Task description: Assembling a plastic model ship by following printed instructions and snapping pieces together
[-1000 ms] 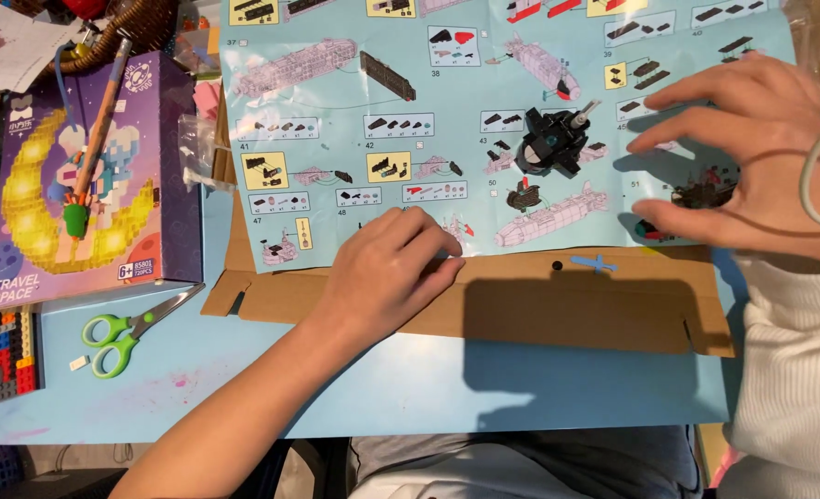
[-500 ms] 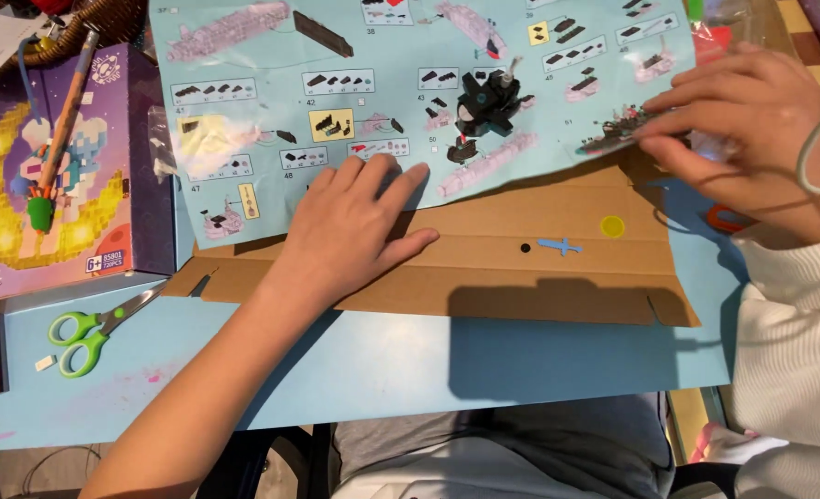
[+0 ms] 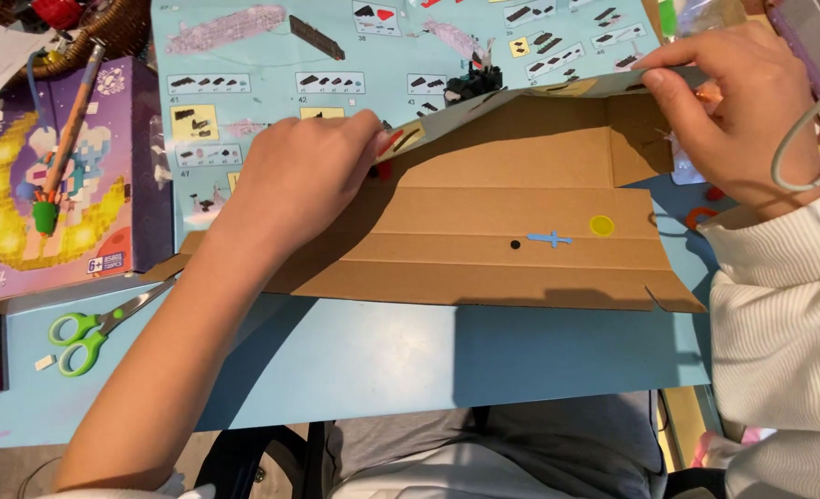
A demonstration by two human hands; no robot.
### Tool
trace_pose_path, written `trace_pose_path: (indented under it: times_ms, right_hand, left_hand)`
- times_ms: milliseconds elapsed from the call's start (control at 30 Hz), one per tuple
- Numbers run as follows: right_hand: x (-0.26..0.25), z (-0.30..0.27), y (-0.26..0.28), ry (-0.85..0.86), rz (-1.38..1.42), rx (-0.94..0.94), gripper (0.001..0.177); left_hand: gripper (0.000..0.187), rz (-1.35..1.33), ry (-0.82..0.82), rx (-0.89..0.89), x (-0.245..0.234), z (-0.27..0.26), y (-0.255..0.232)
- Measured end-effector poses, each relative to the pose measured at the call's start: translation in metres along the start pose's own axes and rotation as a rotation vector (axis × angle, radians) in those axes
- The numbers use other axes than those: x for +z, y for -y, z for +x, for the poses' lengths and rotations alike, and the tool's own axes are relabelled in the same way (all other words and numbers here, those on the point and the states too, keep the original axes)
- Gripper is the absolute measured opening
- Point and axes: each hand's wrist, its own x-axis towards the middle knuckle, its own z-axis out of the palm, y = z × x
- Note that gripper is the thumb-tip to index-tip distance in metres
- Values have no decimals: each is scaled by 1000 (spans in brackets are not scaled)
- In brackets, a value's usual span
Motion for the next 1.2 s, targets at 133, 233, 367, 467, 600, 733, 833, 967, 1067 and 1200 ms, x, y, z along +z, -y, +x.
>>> trace_pose_path:
  times_ms: [133, 233, 367, 467, 600, 733, 833, 967, 1067, 1200]
  right_hand:
    - [-2, 7, 6, -119, -57, -129, 10]
    - [-19, 10, 46, -176, -23, -191, 14]
    - [-31, 38, 116, 74, 163, -321, 9]
    - [1, 51, 153, 606, 226, -192, 38]
    - [41, 74, 173, 677, 79, -134, 52]
    - [60, 78, 177, 643, 8, -107, 38]
    - [73, 68, 169, 536, -38, -155, 34]
    - [85, 56, 153, 349, -129, -229, 30]
    - [86, 64, 156, 201, -94, -425, 34]
    - [104, 61, 153, 142, -76, -517, 39]
  left_hand:
    - [34, -78, 86, -82, -22, 11, 5]
    - [32, -113, 124, -128, -24, 17, 10]
    - [31, -149, 125, -120, -20, 18, 10]
    - [30, -144, 92, -86, -18, 19, 12]
    - [35, -155, 74, -49, -18, 16, 9]
    - [20, -242, 37, -68, -18, 14, 7]
    - [21, -257, 18, -50, -17, 13, 8]
    - [23, -287, -45, -14, -17, 10, 9]
    - [20, -235, -70, 2, -12, 11, 12]
    - [14, -129, -175, 10, -9, 0, -2]
